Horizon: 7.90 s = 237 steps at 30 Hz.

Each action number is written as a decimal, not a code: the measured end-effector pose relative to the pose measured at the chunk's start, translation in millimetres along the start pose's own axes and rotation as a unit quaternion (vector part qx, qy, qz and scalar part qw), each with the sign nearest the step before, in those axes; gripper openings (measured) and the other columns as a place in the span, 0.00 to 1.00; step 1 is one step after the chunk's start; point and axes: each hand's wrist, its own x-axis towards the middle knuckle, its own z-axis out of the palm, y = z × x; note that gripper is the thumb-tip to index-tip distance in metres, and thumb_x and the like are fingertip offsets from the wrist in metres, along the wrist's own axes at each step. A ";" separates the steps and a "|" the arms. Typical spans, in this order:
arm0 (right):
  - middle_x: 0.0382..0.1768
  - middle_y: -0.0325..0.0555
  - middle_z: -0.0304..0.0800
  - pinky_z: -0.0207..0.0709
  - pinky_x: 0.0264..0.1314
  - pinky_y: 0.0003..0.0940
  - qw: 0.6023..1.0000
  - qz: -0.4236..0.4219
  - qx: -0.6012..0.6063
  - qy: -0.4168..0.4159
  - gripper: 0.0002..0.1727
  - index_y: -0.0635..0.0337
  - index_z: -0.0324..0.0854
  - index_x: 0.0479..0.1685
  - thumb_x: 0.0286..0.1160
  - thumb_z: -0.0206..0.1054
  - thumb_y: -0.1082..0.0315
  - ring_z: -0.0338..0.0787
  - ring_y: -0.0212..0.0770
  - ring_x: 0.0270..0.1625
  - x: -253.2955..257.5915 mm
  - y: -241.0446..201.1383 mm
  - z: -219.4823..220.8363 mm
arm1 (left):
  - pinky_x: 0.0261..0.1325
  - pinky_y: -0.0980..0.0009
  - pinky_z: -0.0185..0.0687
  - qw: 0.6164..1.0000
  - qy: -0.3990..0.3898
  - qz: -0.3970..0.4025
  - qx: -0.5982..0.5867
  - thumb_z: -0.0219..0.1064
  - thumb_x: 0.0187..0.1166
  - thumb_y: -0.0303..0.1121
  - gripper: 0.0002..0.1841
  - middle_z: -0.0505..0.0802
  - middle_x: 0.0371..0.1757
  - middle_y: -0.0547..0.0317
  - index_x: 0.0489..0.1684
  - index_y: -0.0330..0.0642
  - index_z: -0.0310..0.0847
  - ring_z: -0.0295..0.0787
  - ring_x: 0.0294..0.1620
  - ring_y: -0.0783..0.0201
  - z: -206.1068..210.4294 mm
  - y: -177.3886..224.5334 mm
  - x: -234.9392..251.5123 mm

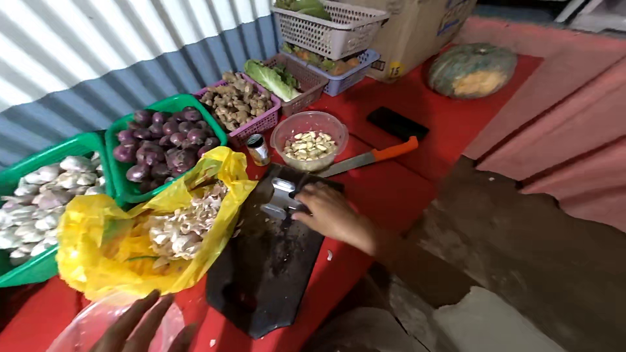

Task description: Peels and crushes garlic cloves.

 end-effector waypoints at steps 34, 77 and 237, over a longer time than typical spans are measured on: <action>0.52 0.62 0.91 0.77 0.68 0.62 0.947 -0.297 -0.123 -0.013 0.10 0.68 0.88 0.51 0.78 0.64 0.76 0.89 0.63 0.62 112.4 -138.5 19.3 | 0.61 0.31 0.79 0.948 -0.253 -0.142 0.135 0.72 0.73 0.24 0.09 0.90 0.51 0.32 0.46 0.29 0.88 0.87 0.59 0.31 45.7 -59.8 164.7; 0.43 0.41 0.84 0.78 0.43 0.30 0.846 -0.093 0.525 -0.014 0.23 0.59 0.79 0.65 0.95 0.47 0.51 0.82 0.31 0.39 137.6 -152.4 50.3 | 0.32 0.76 0.79 0.830 0.270 -0.228 -0.432 0.58 0.89 0.28 0.10 0.87 0.30 0.59 0.50 0.34 0.84 0.80 0.25 0.74 89.0 -67.1 134.4; 0.23 0.39 0.80 0.78 0.23 0.24 0.962 -0.163 0.110 0.190 0.21 0.65 0.80 0.49 0.94 0.49 0.56 0.79 0.26 0.20 -47.9 -2.5 -11.2 | 0.64 0.47 0.83 0.974 -0.186 -0.094 -0.083 0.66 0.82 0.31 0.10 0.90 0.55 0.38 0.51 0.34 0.89 0.87 0.62 0.40 119.5 -1.4 70.7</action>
